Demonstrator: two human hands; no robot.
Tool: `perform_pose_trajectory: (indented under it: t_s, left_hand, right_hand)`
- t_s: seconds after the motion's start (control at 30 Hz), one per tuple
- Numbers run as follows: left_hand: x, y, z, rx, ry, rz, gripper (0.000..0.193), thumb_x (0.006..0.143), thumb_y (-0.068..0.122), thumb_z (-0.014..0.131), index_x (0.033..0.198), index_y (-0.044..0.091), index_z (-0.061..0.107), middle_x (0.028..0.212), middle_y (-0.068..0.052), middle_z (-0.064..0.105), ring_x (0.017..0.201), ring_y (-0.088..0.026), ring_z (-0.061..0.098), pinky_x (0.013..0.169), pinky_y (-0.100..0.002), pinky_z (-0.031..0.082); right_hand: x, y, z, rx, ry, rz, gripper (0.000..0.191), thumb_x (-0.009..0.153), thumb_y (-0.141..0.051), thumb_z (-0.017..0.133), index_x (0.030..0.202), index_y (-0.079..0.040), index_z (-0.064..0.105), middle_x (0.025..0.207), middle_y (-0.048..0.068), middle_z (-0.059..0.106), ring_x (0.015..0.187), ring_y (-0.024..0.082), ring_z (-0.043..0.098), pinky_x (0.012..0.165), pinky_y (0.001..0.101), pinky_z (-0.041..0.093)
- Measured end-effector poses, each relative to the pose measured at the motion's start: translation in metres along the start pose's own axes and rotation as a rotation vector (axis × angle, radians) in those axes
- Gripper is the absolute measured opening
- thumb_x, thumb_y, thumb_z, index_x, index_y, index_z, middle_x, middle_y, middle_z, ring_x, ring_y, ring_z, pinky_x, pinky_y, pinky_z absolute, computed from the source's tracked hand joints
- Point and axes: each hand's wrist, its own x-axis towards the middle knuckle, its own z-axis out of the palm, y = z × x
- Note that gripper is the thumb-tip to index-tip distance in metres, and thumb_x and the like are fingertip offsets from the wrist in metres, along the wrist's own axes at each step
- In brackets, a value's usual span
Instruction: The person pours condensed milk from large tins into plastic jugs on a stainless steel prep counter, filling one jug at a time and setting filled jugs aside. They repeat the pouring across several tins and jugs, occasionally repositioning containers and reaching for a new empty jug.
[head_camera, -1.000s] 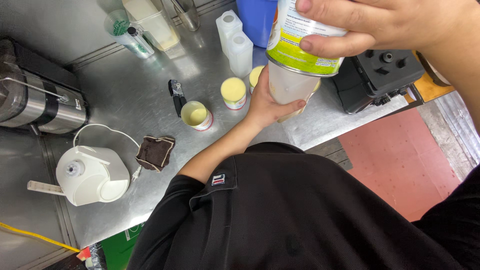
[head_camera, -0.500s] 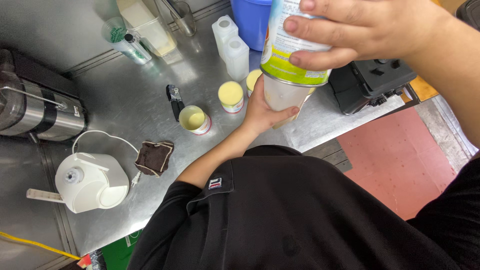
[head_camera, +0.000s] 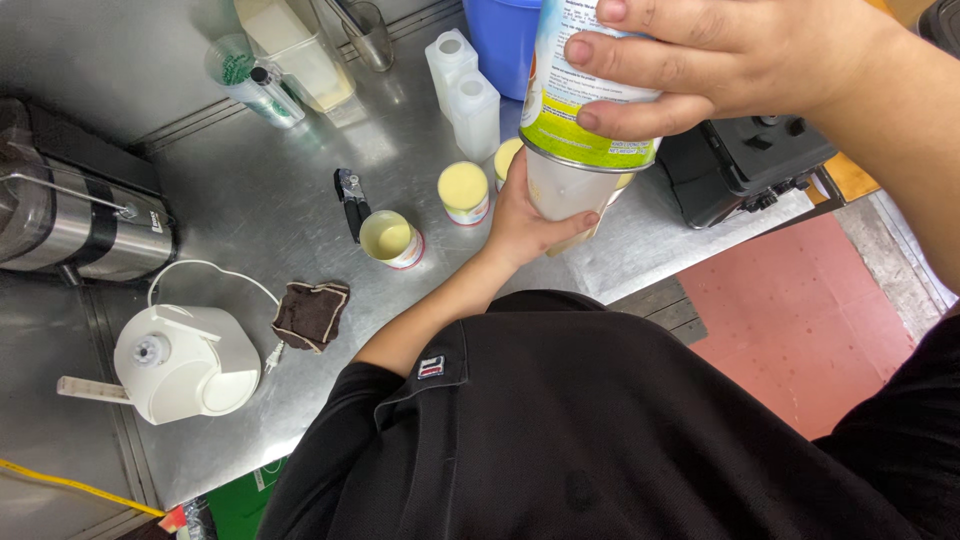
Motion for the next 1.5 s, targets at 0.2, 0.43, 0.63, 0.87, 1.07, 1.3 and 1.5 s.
perform_pose_trajectory:
  t_s: [0.2, 0.43, 0.63, 0.87, 1.07, 1.3, 1.5]
  left_hand:
    - [0.0016, -0.0005, -0.0005, 0.018, -0.001, 0.002, 0.106, 0.073, 0.031, 0.095, 0.155, 0.005, 0.033, 0.145, -0.012, 0.056, 0.137, -0.026, 0.056, 0.115, -0.041, 0.047]
    - [0.0029, 0.001, -0.0018, 0.025, -0.013, 0.024, 0.102, 0.074, 0.032, 0.094, 0.152, 0.005, 0.034, 0.144, -0.013, 0.056, 0.137, -0.026, 0.056, 0.115, -0.041, 0.047]
    - [0.0031, 0.0015, -0.0024, 0.043, -0.01, 0.005, 0.102, 0.073, 0.033, 0.094, 0.152, 0.005, 0.035, 0.142, -0.012, 0.057, 0.136, -0.026, 0.057, 0.114, -0.041, 0.047]
    - [0.0034, 0.0014, -0.002, 0.023, -0.012, -0.003, 0.102, 0.073, 0.034, 0.094, 0.152, 0.005, 0.035, 0.142, -0.013, 0.058, 0.136, -0.026, 0.058, 0.114, -0.041, 0.048]
    - [0.0038, 0.0012, 0.0002, 0.041, -0.01, 0.002, 0.105, 0.072, 0.035, 0.094, 0.153, 0.004, 0.033, 0.143, -0.013, 0.057, 0.136, -0.026, 0.057, 0.114, -0.041, 0.047]
    - [0.001, 0.0027, 0.0001, 0.039, -0.013, 0.0, 0.106, 0.073, 0.036, 0.094, 0.154, 0.004, 0.033, 0.144, -0.013, 0.057, 0.136, -0.026, 0.057, 0.114, -0.041, 0.047]
    - [0.0009, 0.0028, -0.0005, 0.074, -0.013, 0.0, 0.108, 0.072, 0.037, 0.094, 0.154, 0.004, 0.032, 0.144, -0.014, 0.057, 0.136, -0.027, 0.057, 0.114, -0.041, 0.048]
  right_hand:
    - [-0.001, 0.0025, 0.0023, 0.043, 0.007, -0.021, 0.046, 0.092, -0.025, 0.073, 0.131, -0.042, 0.057, 0.152, -0.004, 0.056, 0.138, 0.021, 0.051, 0.115, 0.0388, 0.044]
    - [-0.0025, 0.0019, 0.0025, 0.037, -0.007, -0.037, 0.051, 0.091, -0.025, 0.073, 0.135, -0.042, 0.055, 0.154, -0.003, 0.054, 0.137, 0.022, 0.052, 0.116, 0.0398, 0.042]
    - [-0.0019, 0.0022, 0.0017, -0.084, -0.046, -0.065, 0.056, 0.094, -0.029, 0.073, 0.138, -0.044, 0.042, 0.156, -0.005, 0.049, 0.138, 0.02, 0.052, 0.118, 0.0435, 0.038]
    - [0.001, 0.0018, 0.0002, -0.02, -0.036, -0.041, 0.052, 0.093, -0.029, 0.073, 0.138, -0.043, 0.05, 0.154, -0.004, 0.052, 0.134, 0.019, 0.055, 0.116, 0.0406, 0.04]
    - [0.0021, 0.0011, 0.0028, 0.066, 0.032, -0.005, 0.049, 0.091, -0.024, 0.075, 0.134, -0.039, 0.054, 0.15, -0.001, 0.056, 0.132, 0.023, 0.056, 0.114, 0.0398, 0.044]
    - [0.0009, -0.002, 0.0023, 0.085, 0.041, 0.007, 0.05, 0.092, -0.022, 0.074, 0.135, -0.038, 0.054, 0.15, -0.001, 0.056, 0.134, 0.023, 0.054, 0.114, 0.0396, 0.044]
    - [0.0005, -0.0015, 0.0002, 0.034, 0.01, -0.01, 0.052, 0.092, -0.023, 0.073, 0.137, -0.041, 0.053, 0.15, -0.002, 0.056, 0.136, 0.022, 0.053, 0.115, 0.0384, 0.044]
